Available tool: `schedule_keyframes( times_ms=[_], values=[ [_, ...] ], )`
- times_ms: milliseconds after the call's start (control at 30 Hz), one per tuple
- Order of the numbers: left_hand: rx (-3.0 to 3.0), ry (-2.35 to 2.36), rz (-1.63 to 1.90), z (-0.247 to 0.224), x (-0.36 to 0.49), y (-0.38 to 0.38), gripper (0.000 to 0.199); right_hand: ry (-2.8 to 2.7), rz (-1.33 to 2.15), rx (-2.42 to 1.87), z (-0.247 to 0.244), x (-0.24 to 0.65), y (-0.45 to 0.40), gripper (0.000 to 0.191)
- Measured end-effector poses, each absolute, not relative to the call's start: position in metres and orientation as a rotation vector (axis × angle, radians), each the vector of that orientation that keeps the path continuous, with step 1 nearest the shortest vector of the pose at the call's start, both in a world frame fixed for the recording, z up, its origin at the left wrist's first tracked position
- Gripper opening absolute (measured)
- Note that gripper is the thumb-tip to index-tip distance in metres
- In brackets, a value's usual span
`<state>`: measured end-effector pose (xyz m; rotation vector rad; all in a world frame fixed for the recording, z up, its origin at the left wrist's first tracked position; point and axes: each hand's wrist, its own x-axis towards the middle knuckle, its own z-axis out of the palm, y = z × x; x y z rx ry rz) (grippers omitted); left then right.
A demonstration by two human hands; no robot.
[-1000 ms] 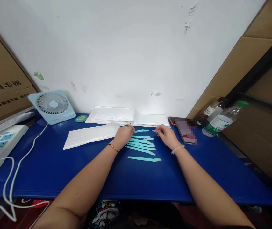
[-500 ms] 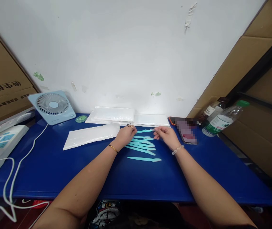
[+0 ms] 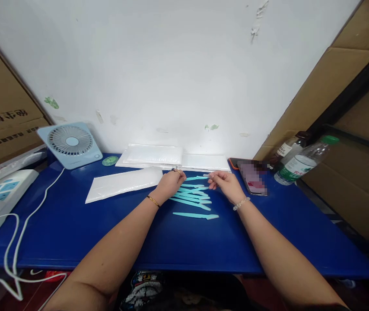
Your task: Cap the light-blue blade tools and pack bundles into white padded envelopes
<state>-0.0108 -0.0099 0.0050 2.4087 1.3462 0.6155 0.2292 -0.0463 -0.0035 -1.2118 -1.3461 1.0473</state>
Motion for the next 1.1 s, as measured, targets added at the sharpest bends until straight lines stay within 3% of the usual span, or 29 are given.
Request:
schedule_keyframes(
  times_ms=[467, 600, 667, 700, 800, 867, 1033, 1100],
  values=[
    [2.428, 1.296, 0.607, 0.007, -0.005, -0.015, 0.023, -1.461, 1.121, -1.217, -0.005, 0.216, -0.049, 0.038],
    [2.496, 1.315, 0.522, 0.009, -0.007, -0.02, 0.029, -1.768, 0.765, -1.37, -0.002, 0.218, -0.052, 0.032],
    [2.54, 1.271, 0.413, 0.011, -0.01, -0.026, 0.049, -1.97, 0.534, -1.379, 0.003, 0.22, -0.057, 0.034],
    [2.565, 1.23, 0.326, 0.013, -0.011, -0.03, 0.067, -2.077, 0.49, -1.362, 0.005, 0.22, -0.06, 0.044],
    [2.619, 1.15, 0.066, 0.021, -0.013, -0.043, 0.102, -2.397, 0.56, -1.308, 0.012, 0.216, -0.075, 0.094],
    [2.632, 1.169, -0.013, 0.028, -0.011, -0.052, 0.097, -2.525, 0.581, -1.293, 0.016, 0.211, -0.087, 0.103],
    [2.689, 1.195, -0.021, 0.033, -0.001, -0.068, 0.036, -2.624, 0.361, -1.358, 0.025, 0.191, -0.107, 0.039],
    [2.726, 1.212, -0.035, 0.03, 0.002, -0.071, 0.025, -2.654, 0.222, -1.428, 0.023, 0.185, -0.109, 0.028]
  ],
)
